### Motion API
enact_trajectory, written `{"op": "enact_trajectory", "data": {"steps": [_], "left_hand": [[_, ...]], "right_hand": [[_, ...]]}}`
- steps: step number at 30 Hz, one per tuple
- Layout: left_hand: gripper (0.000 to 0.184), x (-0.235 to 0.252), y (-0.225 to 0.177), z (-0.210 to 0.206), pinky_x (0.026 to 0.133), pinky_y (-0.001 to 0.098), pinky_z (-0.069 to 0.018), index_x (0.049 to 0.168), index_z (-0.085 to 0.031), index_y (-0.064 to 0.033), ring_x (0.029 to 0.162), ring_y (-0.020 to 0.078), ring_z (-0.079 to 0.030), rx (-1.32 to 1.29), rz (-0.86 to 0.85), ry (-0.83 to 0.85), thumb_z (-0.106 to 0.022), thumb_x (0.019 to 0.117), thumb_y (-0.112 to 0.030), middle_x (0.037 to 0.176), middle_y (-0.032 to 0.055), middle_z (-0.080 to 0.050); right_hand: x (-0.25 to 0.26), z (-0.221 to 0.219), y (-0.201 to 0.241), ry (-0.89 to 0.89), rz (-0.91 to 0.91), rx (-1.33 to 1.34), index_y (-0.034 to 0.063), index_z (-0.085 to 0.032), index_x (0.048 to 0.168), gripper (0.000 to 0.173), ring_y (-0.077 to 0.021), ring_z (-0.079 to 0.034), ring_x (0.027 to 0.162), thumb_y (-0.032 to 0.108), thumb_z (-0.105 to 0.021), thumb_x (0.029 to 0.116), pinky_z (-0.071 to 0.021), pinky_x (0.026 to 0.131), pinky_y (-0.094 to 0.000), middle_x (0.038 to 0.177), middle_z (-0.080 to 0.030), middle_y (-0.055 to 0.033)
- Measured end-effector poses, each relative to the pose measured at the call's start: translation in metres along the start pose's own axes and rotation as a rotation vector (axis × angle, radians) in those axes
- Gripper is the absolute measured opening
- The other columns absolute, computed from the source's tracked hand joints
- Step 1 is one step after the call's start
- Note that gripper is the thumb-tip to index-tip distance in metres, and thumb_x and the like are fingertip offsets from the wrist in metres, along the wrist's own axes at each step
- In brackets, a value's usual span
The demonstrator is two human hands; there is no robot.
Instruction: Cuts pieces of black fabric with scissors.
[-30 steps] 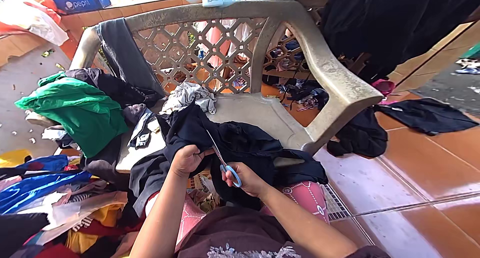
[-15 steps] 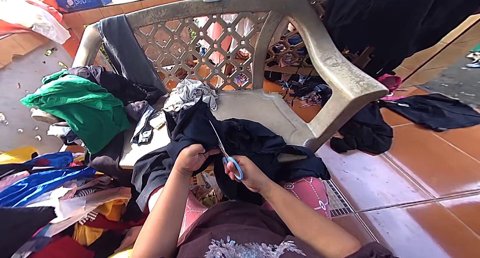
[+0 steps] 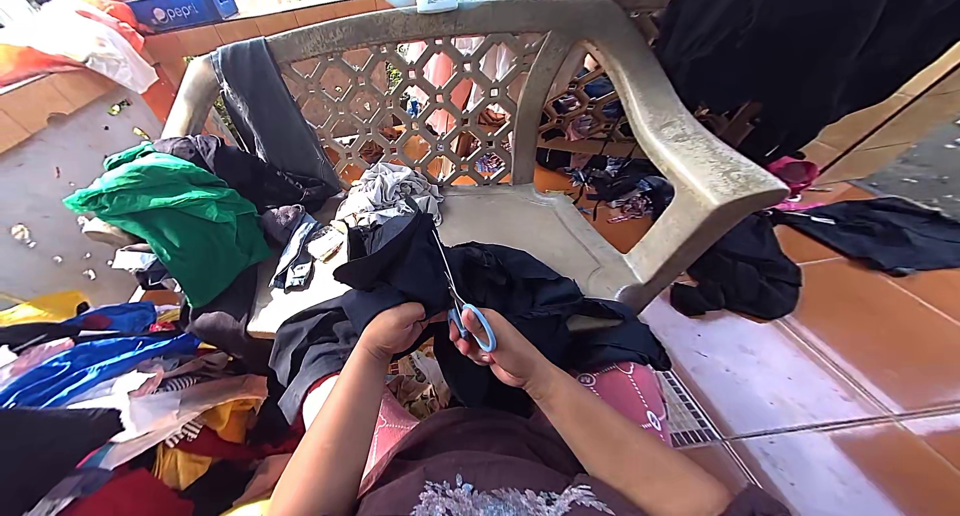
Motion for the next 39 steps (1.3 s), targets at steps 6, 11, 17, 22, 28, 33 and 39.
{"op": "enact_trajectory", "data": {"steps": [6,11,17,22,28,33,39], "left_hand": [[0.029,-0.003,0.004,0.003,0.090,0.0368,-0.0592,0.100,-0.071,-0.0128,0.097,0.0134,-0.072,0.026,-0.002,-0.019,-0.053,0.0827,0.002,0.100,-0.0002,-0.076],[0.033,-0.013,0.008,0.019,0.089,0.0414,-0.0562,0.104,-0.058,0.0001,0.097,0.0205,-0.067,-0.047,0.073,-0.555,-0.045,0.0769,0.014,0.100,0.0111,-0.068],[0.024,0.002,0.005,0.035,0.084,0.0445,-0.0574,0.120,-0.050,-0.0110,0.099,0.0261,-0.066,-0.685,0.049,-0.858,-0.042,0.1078,-0.030,0.108,0.0122,-0.064],[0.020,0.014,-0.001,0.023,0.082,0.0404,-0.0598,0.113,-0.055,-0.0094,0.094,0.0221,-0.069,-0.523,0.091,-0.656,-0.039,0.1101,-0.021,0.102,0.0106,-0.068],[0.014,0.013,0.001,0.019,0.080,0.0362,-0.0601,0.106,-0.057,-0.0077,0.088,0.0187,-0.070,-0.467,0.050,-0.609,-0.045,0.1032,-0.001,0.096,0.0090,-0.069],[0.031,0.011,-0.004,0.025,0.077,0.0336,-0.0600,0.113,-0.055,-0.0101,0.088,0.0175,-0.070,-0.492,-0.046,-0.697,-0.030,0.1129,-0.028,0.097,0.0080,-0.069],[0.052,0.010,-0.009,0.019,0.078,0.0350,-0.0610,0.110,-0.060,-0.0120,0.092,0.0184,-0.072,-0.536,-0.147,-0.514,-0.016,0.1125,-0.040,0.098,0.0078,-0.073]], "right_hand": [[-0.003,0.000,0.000,-0.103,0.013,0.007,0.0116,-0.061,0.083,0.028,0.0049,-0.039,0.043,0.023,-0.048,0.1055,-0.0312,0.041,-0.0106,0.059,-0.053,0.0097],[-0.007,0.005,-0.003,-0.190,-0.004,-0.055,0.0096,-0.060,0.084,0.027,0.0043,-0.040,0.045,0.017,-0.049,0.1070,-0.0317,0.043,-0.0109,0.061,-0.052,0.0092],[-0.009,0.011,-0.021,-0.235,-0.092,-0.228,0.0079,-0.059,0.085,0.023,0.0025,-0.046,0.049,0.018,-0.057,0.1050,-0.0362,0.048,-0.0129,0.063,-0.055,0.0074],[-0.012,0.009,-0.024,-0.221,-0.073,-0.244,0.0079,-0.060,0.086,0.022,0.0034,-0.044,0.048,0.019,-0.057,0.1046,-0.0349,0.047,-0.0128,0.062,-0.055,0.0084],[-0.014,0.009,-0.025,-0.213,-0.042,-0.232,0.0091,-0.059,0.085,0.020,0.0043,-0.045,0.049,0.017,-0.057,0.1034,-0.0357,0.047,-0.0121,0.062,-0.056,0.0097],[-0.014,0.003,-0.029,-0.131,-0.020,-0.141,0.0119,-0.061,0.084,0.018,0.0050,-0.049,0.051,0.015,-0.057,0.1009,-0.0381,0.049,-0.0113,0.063,-0.058,0.0110],[-0.010,-0.008,-0.027,0.014,-0.044,0.033,0.0131,-0.061,0.086,0.022,0.0063,-0.045,0.047,0.029,-0.057,0.1008,-0.0341,0.044,-0.0094,0.064,-0.058,0.0105]]}}
Point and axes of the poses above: each hand's wrist, its own x-axis towards the middle knuckle, its own z-axis out of the back of the hand, y = z × x, the point moved 8 cm from there along x, towards the middle knuckle
